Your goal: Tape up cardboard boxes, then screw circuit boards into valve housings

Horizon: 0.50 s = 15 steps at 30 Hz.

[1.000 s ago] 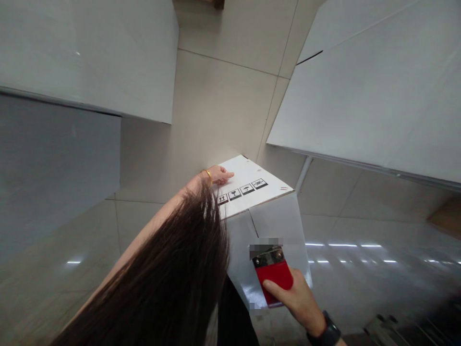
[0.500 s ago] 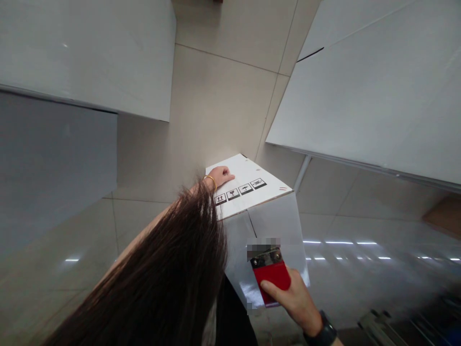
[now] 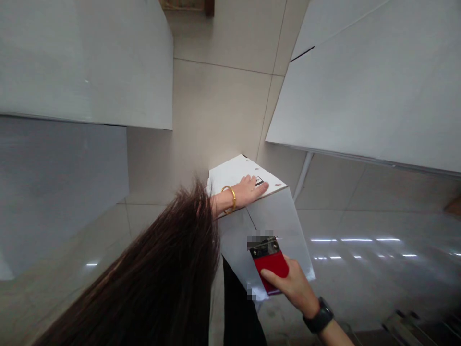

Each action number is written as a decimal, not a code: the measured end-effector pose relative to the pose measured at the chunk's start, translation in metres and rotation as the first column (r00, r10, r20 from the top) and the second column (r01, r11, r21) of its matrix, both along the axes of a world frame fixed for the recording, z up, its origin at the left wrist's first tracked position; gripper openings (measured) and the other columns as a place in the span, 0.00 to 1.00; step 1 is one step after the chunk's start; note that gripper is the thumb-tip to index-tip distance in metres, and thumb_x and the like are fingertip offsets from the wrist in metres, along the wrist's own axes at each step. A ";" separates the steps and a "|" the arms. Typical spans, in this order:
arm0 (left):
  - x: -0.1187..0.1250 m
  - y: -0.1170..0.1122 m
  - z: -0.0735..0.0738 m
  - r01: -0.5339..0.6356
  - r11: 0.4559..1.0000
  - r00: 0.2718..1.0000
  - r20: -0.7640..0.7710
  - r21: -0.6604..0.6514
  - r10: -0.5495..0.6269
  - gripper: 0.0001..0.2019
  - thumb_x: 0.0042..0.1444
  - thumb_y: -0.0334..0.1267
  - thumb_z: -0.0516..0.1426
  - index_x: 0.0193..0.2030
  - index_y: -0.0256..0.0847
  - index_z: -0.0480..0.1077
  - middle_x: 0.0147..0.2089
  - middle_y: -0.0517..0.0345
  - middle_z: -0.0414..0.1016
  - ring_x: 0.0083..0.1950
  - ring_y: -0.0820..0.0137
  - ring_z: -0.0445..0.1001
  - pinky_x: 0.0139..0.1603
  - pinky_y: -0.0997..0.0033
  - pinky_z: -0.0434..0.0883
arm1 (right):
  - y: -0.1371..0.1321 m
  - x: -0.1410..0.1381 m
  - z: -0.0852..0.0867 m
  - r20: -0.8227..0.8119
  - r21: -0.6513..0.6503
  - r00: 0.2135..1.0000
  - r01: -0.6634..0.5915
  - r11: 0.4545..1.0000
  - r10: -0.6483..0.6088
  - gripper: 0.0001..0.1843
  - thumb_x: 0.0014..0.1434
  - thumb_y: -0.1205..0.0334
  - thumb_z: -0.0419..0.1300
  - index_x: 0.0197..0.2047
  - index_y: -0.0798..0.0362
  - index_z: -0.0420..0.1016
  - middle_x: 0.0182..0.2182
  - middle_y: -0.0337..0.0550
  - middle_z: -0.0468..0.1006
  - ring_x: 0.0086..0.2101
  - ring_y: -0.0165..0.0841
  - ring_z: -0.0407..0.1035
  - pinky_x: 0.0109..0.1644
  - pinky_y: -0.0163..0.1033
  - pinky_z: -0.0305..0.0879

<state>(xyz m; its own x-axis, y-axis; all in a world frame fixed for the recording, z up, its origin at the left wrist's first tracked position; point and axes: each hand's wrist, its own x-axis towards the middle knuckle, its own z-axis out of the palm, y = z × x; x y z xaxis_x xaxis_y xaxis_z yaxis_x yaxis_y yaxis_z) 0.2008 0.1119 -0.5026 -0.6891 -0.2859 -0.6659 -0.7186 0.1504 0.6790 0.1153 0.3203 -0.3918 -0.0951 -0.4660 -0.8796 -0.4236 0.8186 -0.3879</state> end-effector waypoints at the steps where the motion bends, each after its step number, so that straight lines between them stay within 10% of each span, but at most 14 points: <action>1: -0.005 0.005 0.015 -0.019 0.999 1.000 0.004 -0.036 0.019 0.37 0.58 0.60 0.32 0.60 0.33 0.55 0.61 0.43 0.59 0.62 0.60 0.57 0.58 0.64 0.59 | -0.001 0.000 0.001 0.002 -0.017 1.000 0.001 1.000 -0.001 0.20 0.51 0.45 0.57 0.27 0.56 0.71 0.22 0.42 0.72 0.24 0.34 0.65 0.29 0.38 0.61; 6: -0.018 0.025 0.061 -0.114 0.921 0.974 0.140 -0.371 0.177 0.36 0.57 0.61 0.29 0.54 0.38 0.62 0.46 0.43 0.71 0.48 0.54 0.70 0.42 0.58 0.68 | -0.002 -0.002 0.015 0.021 -0.096 0.999 0.032 0.995 -0.030 0.21 0.50 0.43 0.58 0.25 0.54 0.71 0.20 0.40 0.72 0.23 0.32 0.65 0.27 0.36 0.59; 12: -0.029 0.044 0.080 0.001 0.839 0.949 0.264 -0.545 0.170 0.37 0.57 0.62 0.32 0.43 0.37 0.71 0.39 0.41 0.75 0.41 0.55 0.73 0.36 0.63 0.67 | -0.001 -0.005 0.029 -0.013 -0.197 0.997 0.072 0.978 -0.076 0.22 0.50 0.41 0.57 0.24 0.54 0.70 0.22 0.41 0.73 0.24 0.32 0.65 0.28 0.35 0.56; 15: -0.038 0.062 0.087 0.021 0.804 0.937 0.293 -0.594 0.192 0.38 0.56 0.63 0.32 0.40 0.35 0.73 0.38 0.39 0.75 0.41 0.55 0.73 0.37 0.63 0.65 | 0.046 -0.017 0.041 0.028 -0.206 0.991 0.137 0.969 -0.134 0.25 0.52 0.39 0.54 0.23 0.54 0.69 0.22 0.40 0.73 0.24 0.31 0.65 0.27 0.34 0.56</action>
<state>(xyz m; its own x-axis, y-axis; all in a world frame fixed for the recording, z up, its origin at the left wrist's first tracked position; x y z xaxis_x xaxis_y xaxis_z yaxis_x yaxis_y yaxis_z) 0.1625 0.1738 -0.4158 -0.4191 -0.7366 -0.5308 -0.9070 0.3654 0.2091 0.0985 0.3659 -0.3508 -0.1580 -0.6219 -0.7670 -0.3077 0.7691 -0.5602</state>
